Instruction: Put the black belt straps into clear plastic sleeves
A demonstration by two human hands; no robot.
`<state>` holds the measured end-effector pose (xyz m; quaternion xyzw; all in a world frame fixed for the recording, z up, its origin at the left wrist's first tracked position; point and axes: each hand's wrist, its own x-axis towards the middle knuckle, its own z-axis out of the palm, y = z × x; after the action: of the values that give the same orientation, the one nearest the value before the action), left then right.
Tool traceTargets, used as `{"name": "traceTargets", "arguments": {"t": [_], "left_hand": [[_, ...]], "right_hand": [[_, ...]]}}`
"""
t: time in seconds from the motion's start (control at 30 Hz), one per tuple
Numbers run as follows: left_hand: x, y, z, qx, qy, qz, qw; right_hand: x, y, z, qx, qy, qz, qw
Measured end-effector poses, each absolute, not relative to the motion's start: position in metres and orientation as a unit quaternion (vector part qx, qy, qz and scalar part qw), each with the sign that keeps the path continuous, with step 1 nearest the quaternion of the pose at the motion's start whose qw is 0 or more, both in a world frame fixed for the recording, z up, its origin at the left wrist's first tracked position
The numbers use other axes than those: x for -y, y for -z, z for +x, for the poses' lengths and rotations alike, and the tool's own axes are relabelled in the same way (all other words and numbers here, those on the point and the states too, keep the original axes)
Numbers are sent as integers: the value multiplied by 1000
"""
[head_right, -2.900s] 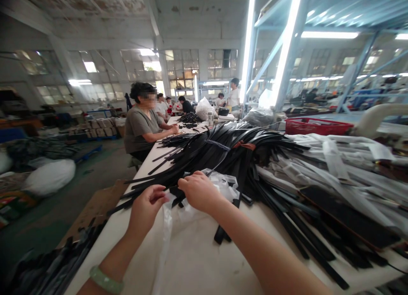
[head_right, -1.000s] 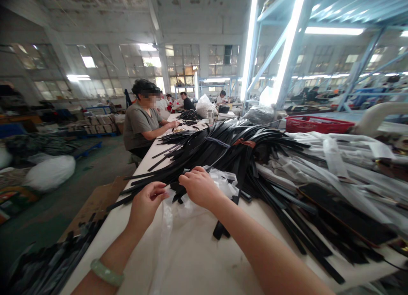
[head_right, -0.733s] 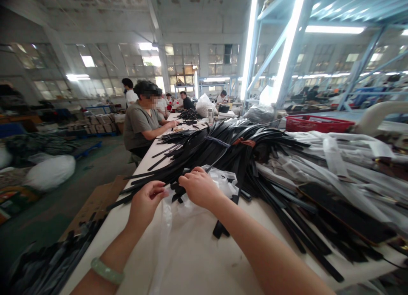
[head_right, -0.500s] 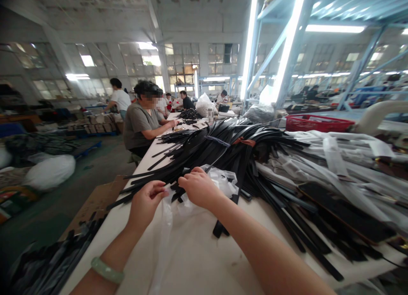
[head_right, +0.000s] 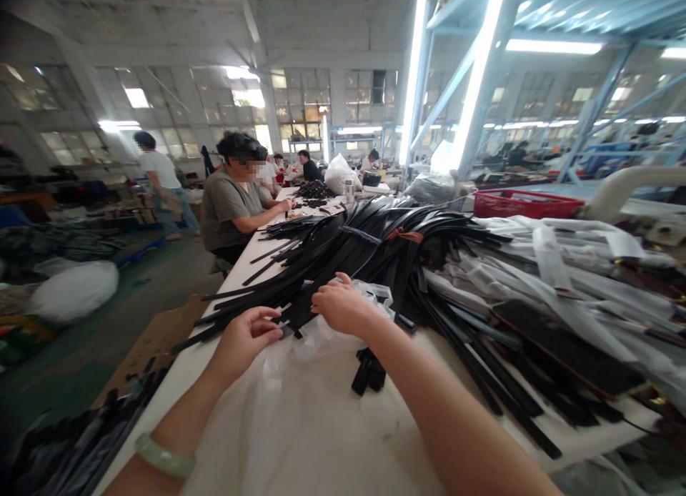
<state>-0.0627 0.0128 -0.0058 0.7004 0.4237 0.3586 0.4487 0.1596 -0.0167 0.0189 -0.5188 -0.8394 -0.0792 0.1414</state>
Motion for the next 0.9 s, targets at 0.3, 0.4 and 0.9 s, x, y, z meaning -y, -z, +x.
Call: {"name": "traceTargets", "arguments": {"t": [0.3,0.4,0.9], "left_hand": [[0,7,-57,-398,-276,649,587],[1,7,-57,-375,-283,613,636],[3,-10,-62,-330,-320,507,729]], "right_hand": [[32,-30,144,879,-14,-421,224],[35,-23,126,892,-23,-386,235],[8,-14,134,361,-651,-421,519]]}}
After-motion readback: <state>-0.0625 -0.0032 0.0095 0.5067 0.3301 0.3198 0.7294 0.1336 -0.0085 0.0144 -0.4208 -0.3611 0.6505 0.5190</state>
